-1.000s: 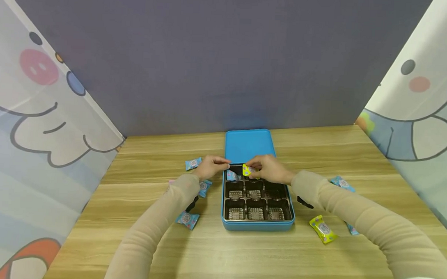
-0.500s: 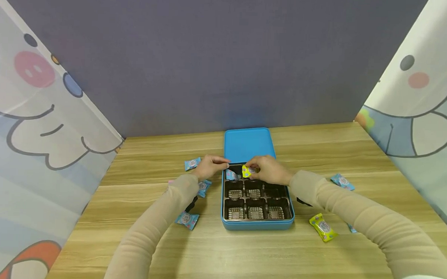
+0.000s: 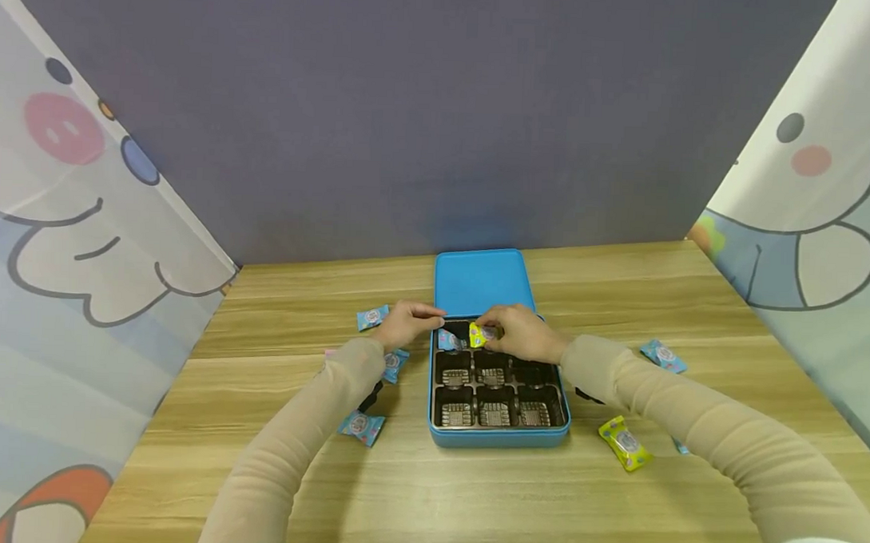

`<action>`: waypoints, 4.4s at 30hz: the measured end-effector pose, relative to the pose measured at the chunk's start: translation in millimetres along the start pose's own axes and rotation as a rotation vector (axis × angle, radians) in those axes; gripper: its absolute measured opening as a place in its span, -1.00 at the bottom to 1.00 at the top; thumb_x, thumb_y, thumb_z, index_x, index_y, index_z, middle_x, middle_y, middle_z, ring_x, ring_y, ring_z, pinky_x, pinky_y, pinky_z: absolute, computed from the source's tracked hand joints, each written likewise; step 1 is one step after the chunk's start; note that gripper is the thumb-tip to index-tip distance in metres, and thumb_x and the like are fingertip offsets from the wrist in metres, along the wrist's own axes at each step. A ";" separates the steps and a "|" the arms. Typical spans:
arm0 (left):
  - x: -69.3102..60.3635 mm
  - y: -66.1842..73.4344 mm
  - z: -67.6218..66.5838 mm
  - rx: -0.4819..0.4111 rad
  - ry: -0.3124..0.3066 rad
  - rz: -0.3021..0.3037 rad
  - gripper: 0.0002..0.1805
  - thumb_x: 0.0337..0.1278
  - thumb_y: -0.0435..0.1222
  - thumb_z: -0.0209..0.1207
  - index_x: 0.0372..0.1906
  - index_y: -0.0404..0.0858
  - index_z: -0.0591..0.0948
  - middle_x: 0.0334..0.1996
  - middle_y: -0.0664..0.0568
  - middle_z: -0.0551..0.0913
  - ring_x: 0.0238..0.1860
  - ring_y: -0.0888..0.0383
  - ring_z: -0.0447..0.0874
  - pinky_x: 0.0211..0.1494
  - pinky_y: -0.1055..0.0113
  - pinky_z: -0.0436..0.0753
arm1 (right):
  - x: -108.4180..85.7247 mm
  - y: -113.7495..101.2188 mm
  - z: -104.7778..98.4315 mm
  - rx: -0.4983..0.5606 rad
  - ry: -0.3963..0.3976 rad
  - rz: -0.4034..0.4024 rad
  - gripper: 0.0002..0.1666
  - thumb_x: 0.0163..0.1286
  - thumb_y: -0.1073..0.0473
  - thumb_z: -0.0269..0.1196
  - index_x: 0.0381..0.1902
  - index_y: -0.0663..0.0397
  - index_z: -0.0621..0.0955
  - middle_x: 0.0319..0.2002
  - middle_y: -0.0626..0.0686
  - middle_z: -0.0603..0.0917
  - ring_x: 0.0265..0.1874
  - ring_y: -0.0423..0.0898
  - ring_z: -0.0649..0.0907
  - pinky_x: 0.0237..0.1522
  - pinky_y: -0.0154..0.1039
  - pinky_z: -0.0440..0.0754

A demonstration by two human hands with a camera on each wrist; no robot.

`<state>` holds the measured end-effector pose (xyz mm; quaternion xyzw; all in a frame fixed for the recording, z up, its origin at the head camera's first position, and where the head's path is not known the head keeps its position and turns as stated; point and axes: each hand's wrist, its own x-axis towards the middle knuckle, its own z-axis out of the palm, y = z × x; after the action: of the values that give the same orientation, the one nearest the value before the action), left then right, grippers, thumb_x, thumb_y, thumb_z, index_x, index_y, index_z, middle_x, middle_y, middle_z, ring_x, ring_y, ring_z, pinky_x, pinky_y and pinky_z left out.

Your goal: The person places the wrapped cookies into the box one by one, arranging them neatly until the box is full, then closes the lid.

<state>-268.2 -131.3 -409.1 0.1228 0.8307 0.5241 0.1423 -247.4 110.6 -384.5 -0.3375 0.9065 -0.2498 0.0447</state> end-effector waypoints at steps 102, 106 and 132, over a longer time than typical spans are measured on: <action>4.7 5.9 4.4 0.052 0.013 -0.066 -0.70 0.16 -0.19 0.17 0.00 -0.13 0.64 0.07 0.00 0.57 0.10 0.05 0.51 0.14 0.18 0.54 | -155.7 114.2 -95.9 0.060 0.061 0.467 -0.27 0.33 -0.04 0.15 0.17 0.52 0.34 0.09 0.51 0.42 0.02 0.40 0.46 -0.06 0.17 0.53; 1.9 7.0 2.6 0.053 0.034 -0.050 -0.70 0.17 -0.23 0.17 0.01 -0.19 0.63 0.05 -0.05 0.58 0.07 0.01 0.53 0.13 0.14 0.54 | -159.8 115.6 -100.5 0.037 0.084 0.465 -0.26 0.30 -0.05 0.17 0.15 0.51 0.36 0.07 0.50 0.43 0.01 0.40 0.47 -0.05 0.19 0.51; 4.0 -6.7 4.7 0.039 0.014 -0.061 -0.65 0.16 -0.18 0.17 0.04 -0.20 0.60 0.13 -0.07 0.52 0.15 -0.02 0.46 0.19 0.11 0.50 | -186.7 137.8 -59.7 0.052 0.070 0.576 -0.06 0.29 -0.26 0.09 0.16 0.57 0.31 0.05 0.48 0.46 0.02 0.38 0.47 -0.06 0.17 0.52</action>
<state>-270.5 -128.8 -417.5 0.0964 0.8451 0.5040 0.1497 -200.1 343.5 -415.5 -0.0561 0.9593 -0.2613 0.0912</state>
